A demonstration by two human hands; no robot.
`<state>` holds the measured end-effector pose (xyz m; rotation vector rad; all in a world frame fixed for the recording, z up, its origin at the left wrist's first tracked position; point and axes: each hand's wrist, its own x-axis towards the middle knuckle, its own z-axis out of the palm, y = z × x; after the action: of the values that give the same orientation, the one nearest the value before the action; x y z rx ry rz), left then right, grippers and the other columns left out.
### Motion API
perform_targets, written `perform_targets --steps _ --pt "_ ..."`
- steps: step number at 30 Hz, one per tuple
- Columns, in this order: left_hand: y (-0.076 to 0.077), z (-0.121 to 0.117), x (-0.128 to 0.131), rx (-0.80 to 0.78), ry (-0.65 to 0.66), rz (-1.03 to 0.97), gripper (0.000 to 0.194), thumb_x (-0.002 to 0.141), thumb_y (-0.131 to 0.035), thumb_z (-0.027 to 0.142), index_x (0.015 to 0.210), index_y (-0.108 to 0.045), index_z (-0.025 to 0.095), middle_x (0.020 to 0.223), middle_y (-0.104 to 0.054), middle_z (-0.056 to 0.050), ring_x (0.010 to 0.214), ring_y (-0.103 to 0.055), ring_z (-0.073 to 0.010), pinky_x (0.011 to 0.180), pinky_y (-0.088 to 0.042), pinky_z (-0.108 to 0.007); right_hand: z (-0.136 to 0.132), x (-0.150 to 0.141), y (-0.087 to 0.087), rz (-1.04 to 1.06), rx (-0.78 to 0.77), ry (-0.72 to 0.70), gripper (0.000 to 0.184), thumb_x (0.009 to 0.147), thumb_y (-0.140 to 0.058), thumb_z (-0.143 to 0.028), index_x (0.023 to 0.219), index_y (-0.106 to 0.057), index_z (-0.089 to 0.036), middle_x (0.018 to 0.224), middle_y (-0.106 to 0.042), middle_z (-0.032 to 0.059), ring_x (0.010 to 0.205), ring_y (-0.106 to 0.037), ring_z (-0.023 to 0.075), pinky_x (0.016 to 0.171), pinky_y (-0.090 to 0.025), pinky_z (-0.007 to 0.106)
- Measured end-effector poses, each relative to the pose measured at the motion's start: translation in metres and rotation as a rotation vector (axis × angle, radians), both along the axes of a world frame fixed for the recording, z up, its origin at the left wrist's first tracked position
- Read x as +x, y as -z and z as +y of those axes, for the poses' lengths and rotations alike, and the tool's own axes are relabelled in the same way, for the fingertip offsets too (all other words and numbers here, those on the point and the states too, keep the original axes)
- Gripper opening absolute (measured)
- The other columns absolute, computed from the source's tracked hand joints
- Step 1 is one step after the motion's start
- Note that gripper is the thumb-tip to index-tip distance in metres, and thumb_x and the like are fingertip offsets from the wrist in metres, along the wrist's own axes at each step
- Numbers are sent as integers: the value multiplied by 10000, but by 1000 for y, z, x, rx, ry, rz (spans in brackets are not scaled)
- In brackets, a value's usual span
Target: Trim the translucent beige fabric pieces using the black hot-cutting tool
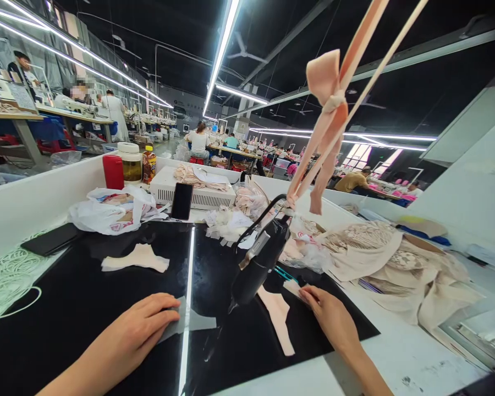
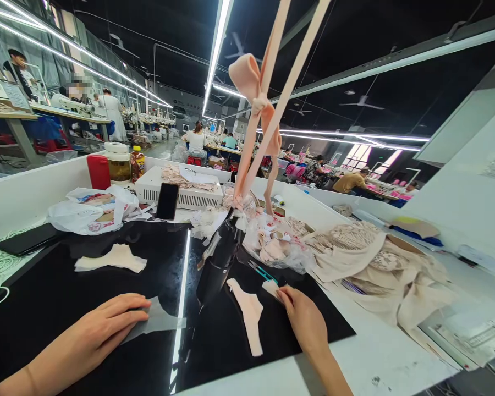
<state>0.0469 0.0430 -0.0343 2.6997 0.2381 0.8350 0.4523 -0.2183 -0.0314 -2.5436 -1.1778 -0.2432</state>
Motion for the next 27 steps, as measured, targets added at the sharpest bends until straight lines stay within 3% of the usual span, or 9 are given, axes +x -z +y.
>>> perform_targets --steps 4,11,22,27 --pt "-1 0 1 2 -5 13 258 1051 -534 267 1164 -759 321 1291 -743 5 1180 -725 -201 1039 -592 -294 -3 5 -3 116 29 7 241 1072 -582 -380 1048 -711 -178 988 -745 26 882 -726 181 849 -597 380" --pt "6 3 -1 -6 -6 53 255 1066 -522 302 1184 -747 322 1334 -717 -6 1209 -707 -202 1061 -578 -311 -5 14 -3 222 33 16 276 1045 -624 -426 1042 -707 -162 962 -726 16 842 -716 183 812 -608 372" --pt "1 3 0 59 -10 35 293 1077 -472 298 1148 -757 315 1301 -731 -5 1156 -733 -188 1024 -599 -298 -3 13 9 121 1 -78 197 1031 -651 -378 1069 -706 -193 1094 -725 50 972 -706 199 902 -595 410" --pt "8 5 -1 84 -15 38 289 1077 -474 300 1157 -751 326 1303 -728 7 1178 -723 -187 1031 -600 -306 -4 19 11 110 -29 -62 208 1037 -644 -379 1112 -700 -194 1145 -717 61 996 -704 202 908 -597 414"
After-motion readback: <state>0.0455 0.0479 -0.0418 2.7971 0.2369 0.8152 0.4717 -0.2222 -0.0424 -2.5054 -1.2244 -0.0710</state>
